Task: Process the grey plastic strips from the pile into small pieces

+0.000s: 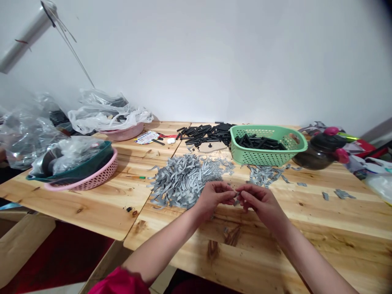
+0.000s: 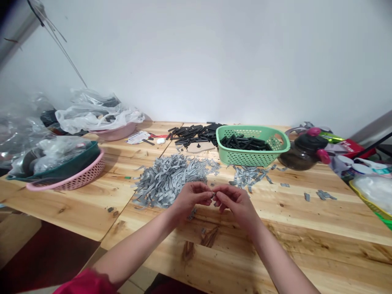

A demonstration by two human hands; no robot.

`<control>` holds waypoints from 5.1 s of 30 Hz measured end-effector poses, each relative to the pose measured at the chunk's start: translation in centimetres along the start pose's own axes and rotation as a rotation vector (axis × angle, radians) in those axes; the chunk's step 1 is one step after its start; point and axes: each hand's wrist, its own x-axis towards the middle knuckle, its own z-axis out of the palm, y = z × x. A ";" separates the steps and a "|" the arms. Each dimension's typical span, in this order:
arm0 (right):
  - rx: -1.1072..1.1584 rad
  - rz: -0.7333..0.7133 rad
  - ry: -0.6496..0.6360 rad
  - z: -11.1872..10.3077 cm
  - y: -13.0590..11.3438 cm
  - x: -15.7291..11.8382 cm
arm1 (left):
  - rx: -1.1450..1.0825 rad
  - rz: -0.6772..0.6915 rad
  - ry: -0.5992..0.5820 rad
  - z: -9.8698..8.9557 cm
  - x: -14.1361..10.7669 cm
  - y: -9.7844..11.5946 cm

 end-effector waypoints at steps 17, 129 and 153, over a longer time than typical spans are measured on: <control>-0.055 0.046 0.094 1.1 0.3 -0.2 | 0.048 0.154 0.114 0.2 0.0 -0.1; -0.222 -0.255 0.078 2.2 -0.2 -0.7 | 0.917 0.781 -0.087 -0.2 -1.6 1.7; 0.106 0.024 0.046 1.3 0.4 -0.5 | 0.766 0.591 -0.077 -0.3 -1.3 1.5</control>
